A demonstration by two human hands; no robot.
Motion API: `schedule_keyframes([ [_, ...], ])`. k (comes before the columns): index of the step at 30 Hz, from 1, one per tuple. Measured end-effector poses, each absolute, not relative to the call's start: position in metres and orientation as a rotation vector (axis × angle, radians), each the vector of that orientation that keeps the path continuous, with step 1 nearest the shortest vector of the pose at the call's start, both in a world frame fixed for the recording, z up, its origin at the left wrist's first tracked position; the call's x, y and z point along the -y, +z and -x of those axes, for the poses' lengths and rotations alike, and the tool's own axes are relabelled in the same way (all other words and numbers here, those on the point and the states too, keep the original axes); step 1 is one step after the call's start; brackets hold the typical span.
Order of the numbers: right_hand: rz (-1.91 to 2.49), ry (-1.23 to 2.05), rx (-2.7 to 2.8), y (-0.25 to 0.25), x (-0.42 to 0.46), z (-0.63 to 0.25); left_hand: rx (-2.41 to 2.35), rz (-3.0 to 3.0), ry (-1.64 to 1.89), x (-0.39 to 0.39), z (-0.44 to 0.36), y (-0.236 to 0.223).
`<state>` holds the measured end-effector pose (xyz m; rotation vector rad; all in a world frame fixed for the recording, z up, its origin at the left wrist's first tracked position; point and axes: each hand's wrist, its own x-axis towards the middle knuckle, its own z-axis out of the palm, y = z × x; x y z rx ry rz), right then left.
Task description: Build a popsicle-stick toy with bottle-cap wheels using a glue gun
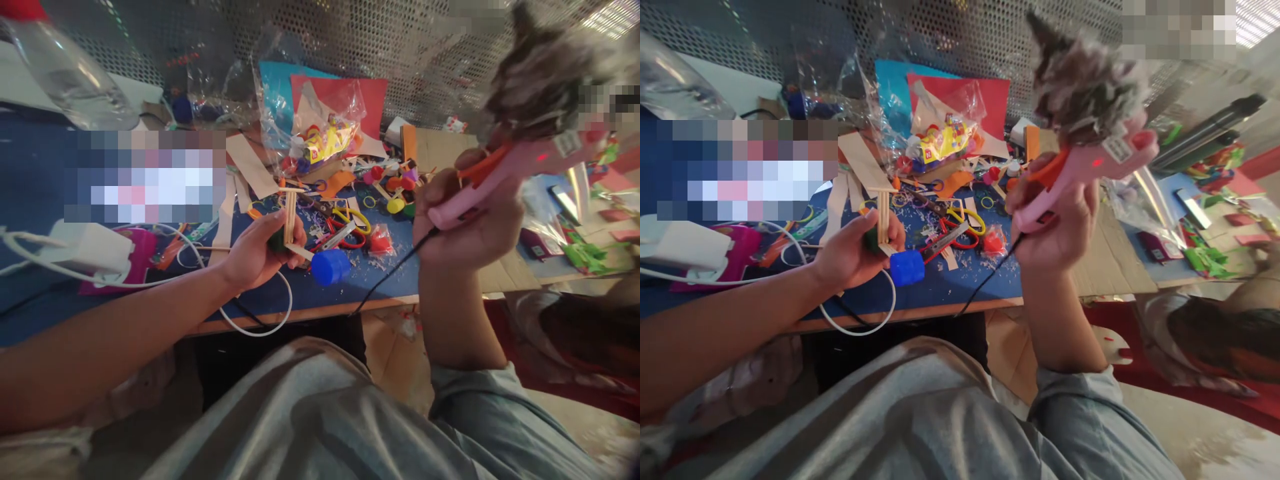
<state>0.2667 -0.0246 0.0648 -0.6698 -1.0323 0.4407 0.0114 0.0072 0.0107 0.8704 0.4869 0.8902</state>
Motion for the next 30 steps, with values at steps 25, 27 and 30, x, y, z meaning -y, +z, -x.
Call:
schedule_keyframes([
  [25,1.013,1.032,1.389,-0.009,-0.014,-0.258,-0.682,-0.821,1.106,-0.01,-0.012,0.011],
  [27,1.048,0.973,1.398,-0.011,-0.012,-0.257,-0.682,-0.838,1.11,-0.009,-0.012,0.012],
  [30,1.062,0.943,1.395,-0.018,-0.012,-0.26,-0.686,-0.842,1.124,-0.008,-0.011,0.012],
])
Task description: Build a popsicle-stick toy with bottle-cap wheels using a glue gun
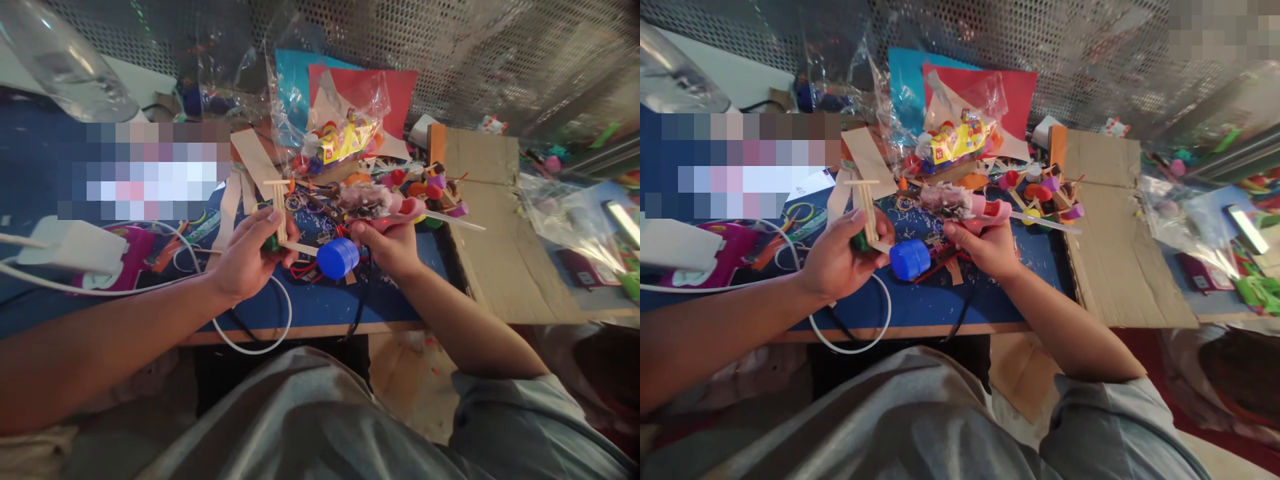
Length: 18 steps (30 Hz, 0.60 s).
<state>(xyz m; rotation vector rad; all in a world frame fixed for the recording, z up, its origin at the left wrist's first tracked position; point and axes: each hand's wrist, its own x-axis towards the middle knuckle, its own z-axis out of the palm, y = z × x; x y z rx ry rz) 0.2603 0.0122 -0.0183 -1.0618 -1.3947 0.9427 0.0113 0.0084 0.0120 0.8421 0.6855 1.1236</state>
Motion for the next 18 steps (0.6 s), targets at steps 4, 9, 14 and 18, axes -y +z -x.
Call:
schedule_keyframes([
  [4,1.06,0.952,1.356,-0.029,-0.016,-0.266,-0.671,-0.862,1.12,-0.009,-0.01,0.012],
  [9,1.044,0.978,1.259,-0.022,-0.017,-0.26,-0.668,-0.887,1.118,-0.009,-0.012,0.011],
  [14,1.011,1.001,1.207,-0.012,-0.015,-0.254,-0.693,-0.916,1.107,-0.009,-0.011,0.012],
  [18,1.05,0.989,1.237,-0.016,-0.015,-0.257,-0.686,-0.896,1.101,-0.01,-0.011,0.012],
])
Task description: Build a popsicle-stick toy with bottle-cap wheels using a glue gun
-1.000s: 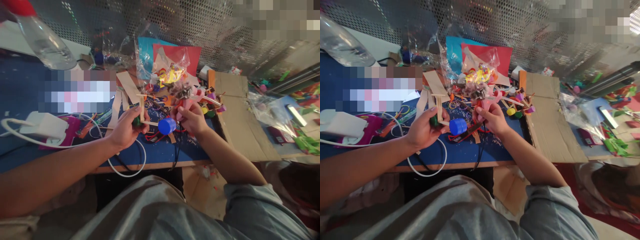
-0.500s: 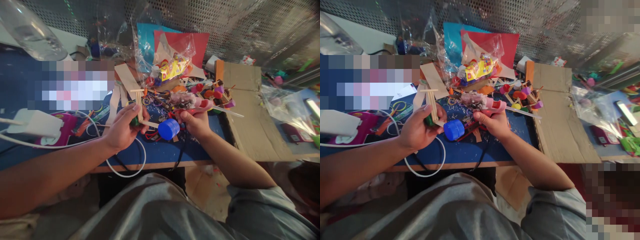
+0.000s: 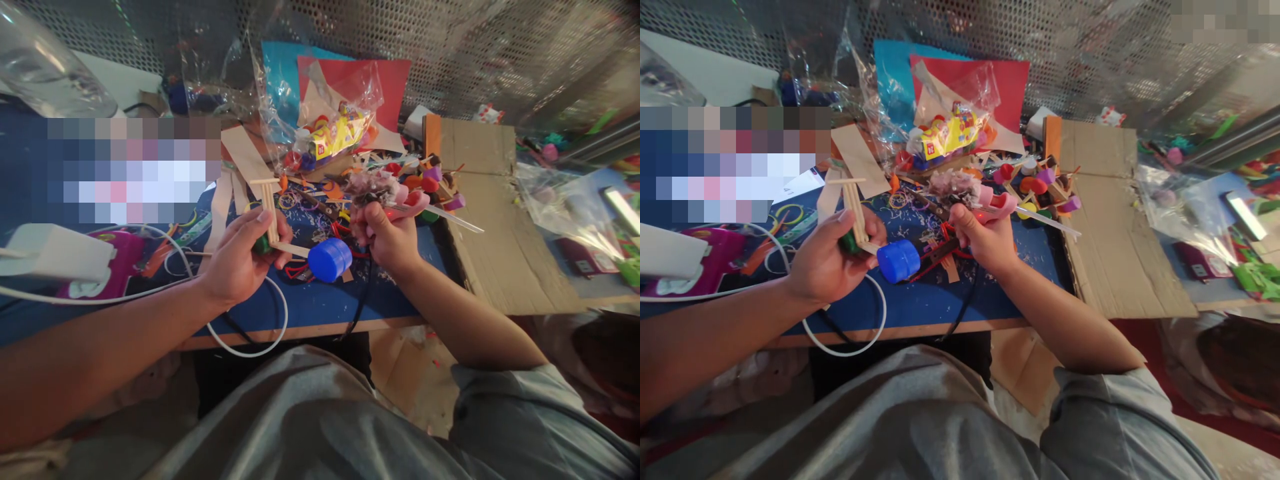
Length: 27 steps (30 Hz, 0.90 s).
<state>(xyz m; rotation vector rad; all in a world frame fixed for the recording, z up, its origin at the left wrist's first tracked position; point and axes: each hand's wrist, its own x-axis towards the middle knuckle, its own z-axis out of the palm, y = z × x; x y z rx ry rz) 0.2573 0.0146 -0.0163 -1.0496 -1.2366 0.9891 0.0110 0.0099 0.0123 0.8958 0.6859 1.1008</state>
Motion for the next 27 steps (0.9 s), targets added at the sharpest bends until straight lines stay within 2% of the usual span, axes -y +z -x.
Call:
schedule_keyframes([
  [27,1.087,0.983,1.277,-0.0187,-0.0121,-0.2592,-0.702,-0.882,1.101,-0.0087,-0.0122,0.0133],
])
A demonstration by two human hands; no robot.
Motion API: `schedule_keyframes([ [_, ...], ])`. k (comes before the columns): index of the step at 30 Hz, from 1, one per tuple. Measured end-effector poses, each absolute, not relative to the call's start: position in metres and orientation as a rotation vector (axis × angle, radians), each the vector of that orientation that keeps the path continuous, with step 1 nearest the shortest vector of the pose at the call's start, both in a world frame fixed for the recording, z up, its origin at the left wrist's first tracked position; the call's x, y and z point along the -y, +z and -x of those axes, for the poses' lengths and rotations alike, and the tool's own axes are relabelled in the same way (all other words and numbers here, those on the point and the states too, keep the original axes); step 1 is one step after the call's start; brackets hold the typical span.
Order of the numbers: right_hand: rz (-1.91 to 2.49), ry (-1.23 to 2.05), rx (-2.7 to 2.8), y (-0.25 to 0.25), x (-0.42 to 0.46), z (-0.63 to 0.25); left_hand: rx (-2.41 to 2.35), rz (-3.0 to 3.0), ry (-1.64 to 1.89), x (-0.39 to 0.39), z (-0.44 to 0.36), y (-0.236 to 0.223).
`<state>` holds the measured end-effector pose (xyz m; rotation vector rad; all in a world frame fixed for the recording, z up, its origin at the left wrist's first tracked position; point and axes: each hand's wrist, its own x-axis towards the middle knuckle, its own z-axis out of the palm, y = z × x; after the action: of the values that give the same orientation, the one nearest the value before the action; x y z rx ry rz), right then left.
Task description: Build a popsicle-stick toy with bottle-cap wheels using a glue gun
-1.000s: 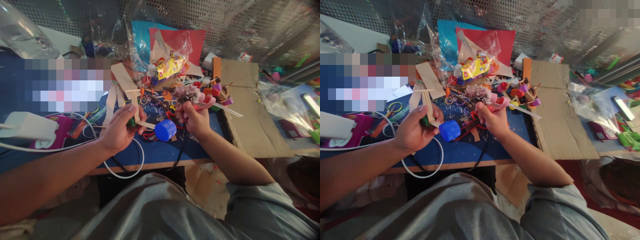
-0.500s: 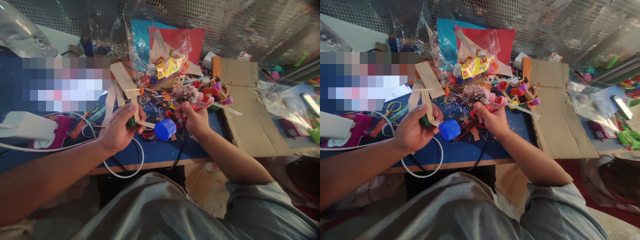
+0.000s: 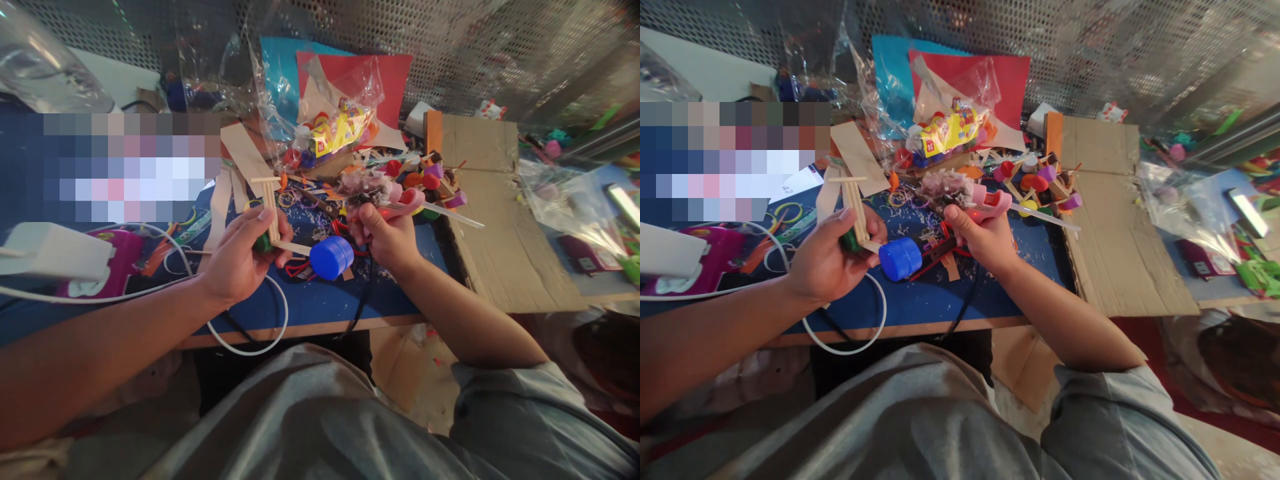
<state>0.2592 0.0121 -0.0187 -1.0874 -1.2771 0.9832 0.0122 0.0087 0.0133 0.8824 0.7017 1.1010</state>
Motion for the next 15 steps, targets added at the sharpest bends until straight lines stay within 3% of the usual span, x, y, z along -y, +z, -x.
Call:
schedule_keyframes([
  [15,1.012,1.089,1.28,-0.0175,-0.0137,-0.2562,-0.724,-0.874,1.11,-0.0089,-0.0107,0.0111],
])
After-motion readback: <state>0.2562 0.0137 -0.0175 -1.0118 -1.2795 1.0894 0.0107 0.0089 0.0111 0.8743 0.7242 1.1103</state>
